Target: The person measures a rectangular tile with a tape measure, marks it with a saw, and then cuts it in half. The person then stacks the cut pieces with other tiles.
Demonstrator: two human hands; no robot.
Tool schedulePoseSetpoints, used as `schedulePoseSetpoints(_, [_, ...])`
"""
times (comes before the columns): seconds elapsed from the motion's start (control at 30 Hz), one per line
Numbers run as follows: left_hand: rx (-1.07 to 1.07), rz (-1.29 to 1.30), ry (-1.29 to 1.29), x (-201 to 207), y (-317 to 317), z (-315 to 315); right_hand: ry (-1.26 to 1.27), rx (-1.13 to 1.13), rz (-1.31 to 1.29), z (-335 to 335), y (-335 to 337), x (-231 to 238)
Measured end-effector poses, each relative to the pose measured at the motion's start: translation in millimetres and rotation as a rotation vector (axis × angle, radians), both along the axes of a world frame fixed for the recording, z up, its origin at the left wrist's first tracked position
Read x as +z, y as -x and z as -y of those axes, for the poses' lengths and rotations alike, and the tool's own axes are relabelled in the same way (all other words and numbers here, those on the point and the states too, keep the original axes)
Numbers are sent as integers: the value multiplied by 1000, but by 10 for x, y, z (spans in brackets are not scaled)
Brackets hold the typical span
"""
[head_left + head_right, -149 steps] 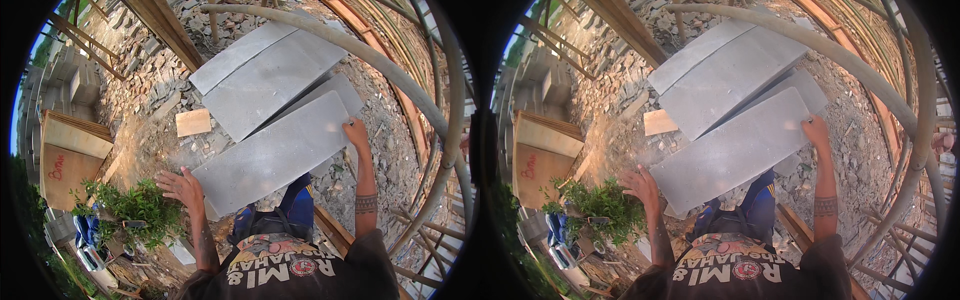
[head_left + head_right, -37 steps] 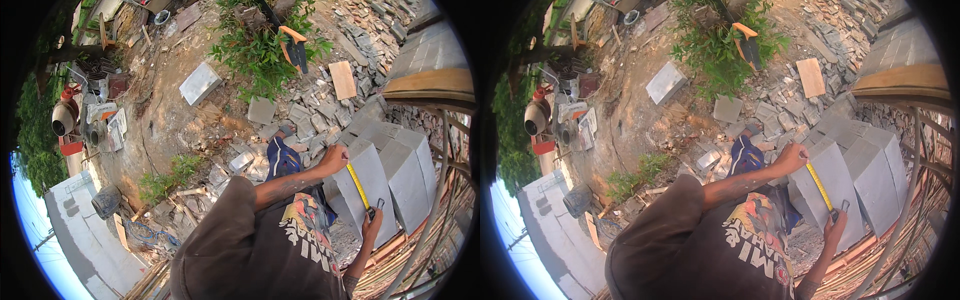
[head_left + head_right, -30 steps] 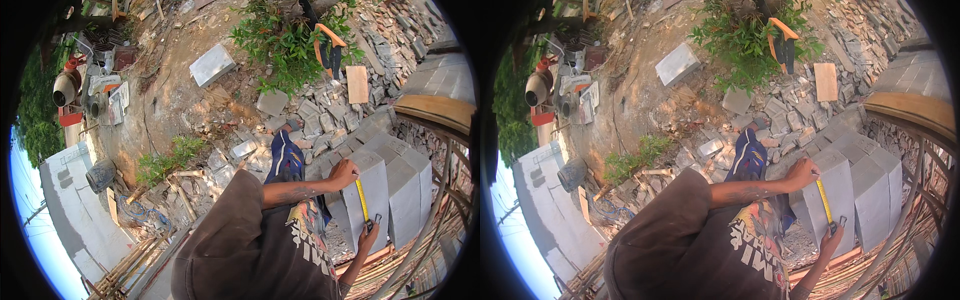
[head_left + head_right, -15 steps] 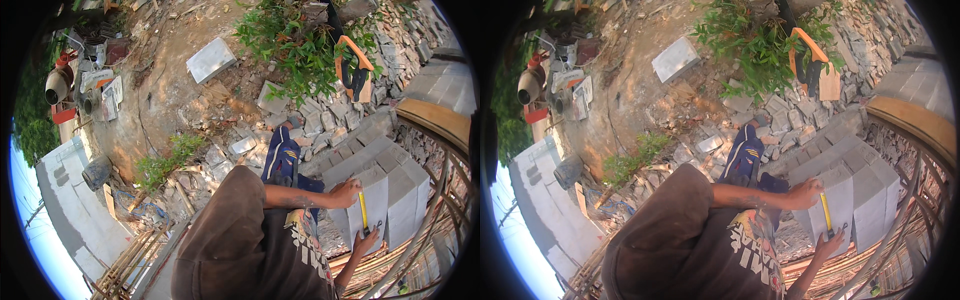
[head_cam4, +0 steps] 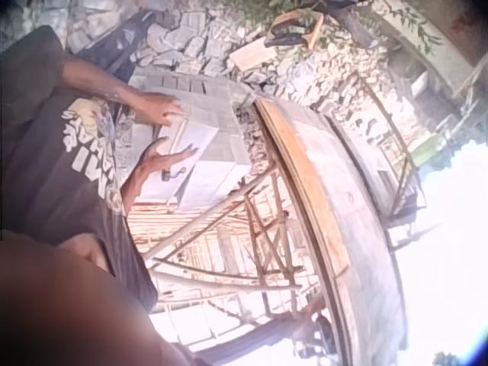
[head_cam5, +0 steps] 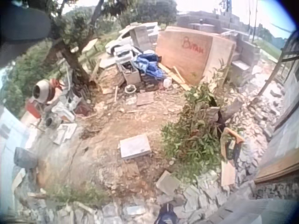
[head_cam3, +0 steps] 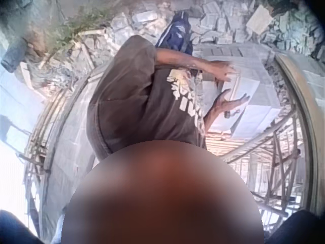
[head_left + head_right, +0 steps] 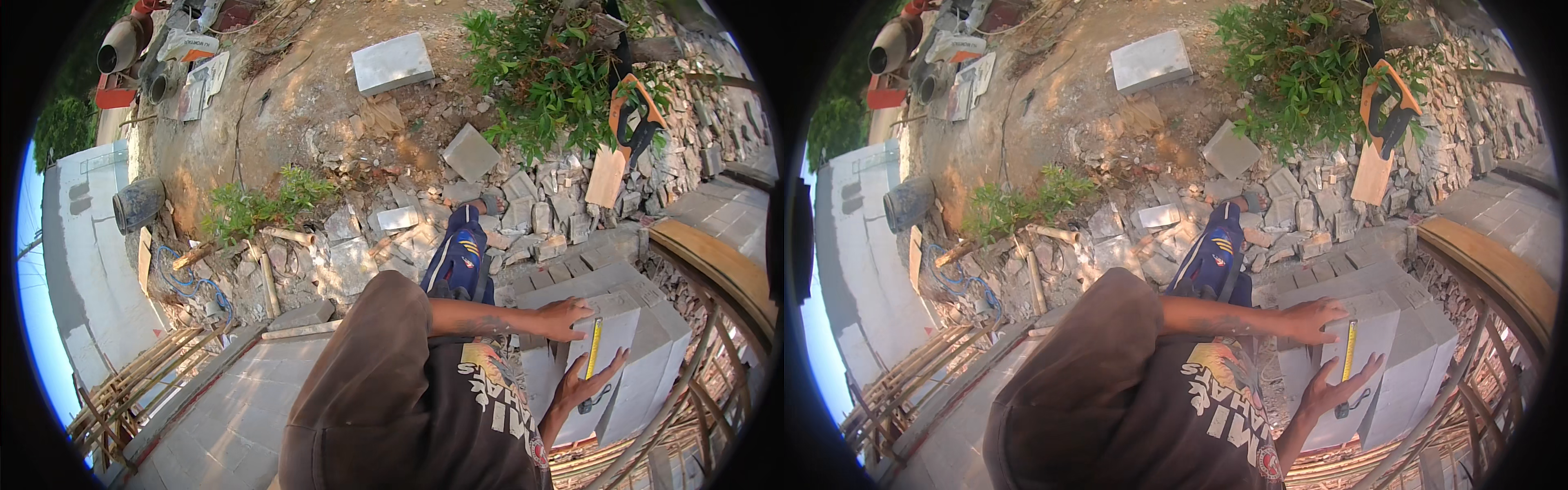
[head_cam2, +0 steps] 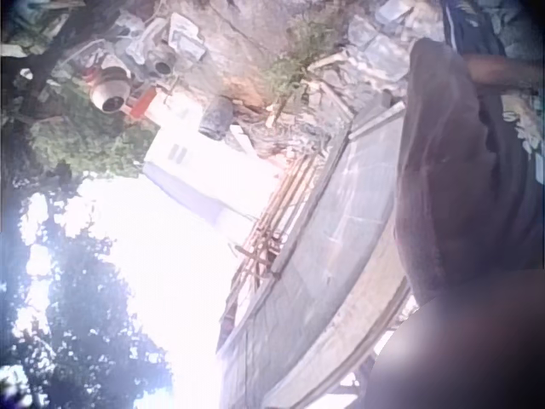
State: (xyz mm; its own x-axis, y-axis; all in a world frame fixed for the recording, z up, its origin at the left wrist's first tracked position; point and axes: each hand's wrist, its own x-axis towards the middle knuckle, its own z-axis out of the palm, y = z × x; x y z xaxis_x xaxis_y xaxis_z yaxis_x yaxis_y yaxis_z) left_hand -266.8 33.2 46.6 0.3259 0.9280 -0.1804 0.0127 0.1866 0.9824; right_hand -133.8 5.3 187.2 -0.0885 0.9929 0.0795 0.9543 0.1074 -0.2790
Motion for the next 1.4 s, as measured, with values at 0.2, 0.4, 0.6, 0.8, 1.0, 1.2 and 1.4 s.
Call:
schedulePoseSetpoints(0.2, [116,-150,191,-518,644,722,44,247,-207,337,383,-293])
schedulePoseSetpoints(0.4, [578,-295,479,-1621,1739,2034,340,373,-404,764,573,-514])
schedulePoseSetpoints(0.6, [1605,-95,899,-3021,2267,3650,848,326,-297,1079,861,-901])
schedulePoseSetpoints(0.8, [1267,-125,945,-3117,1942,4501,1076,369,-105,1204,843,-1312])
schedulePoseSetpoints(1.0, [1134,167,1134,-3592,2482,4780,1124,258,16,1153,1190,-1876])
schedulePoseSetpoints(1.2, [1157,-550,1097,-4837,4237,4329,1210,61,58,1252,1574,-1699])
schedulePoseSetpoints(1.4, [1259,-815,778,-5706,5718,3431,1419,-308,199,1462,592,-1498])
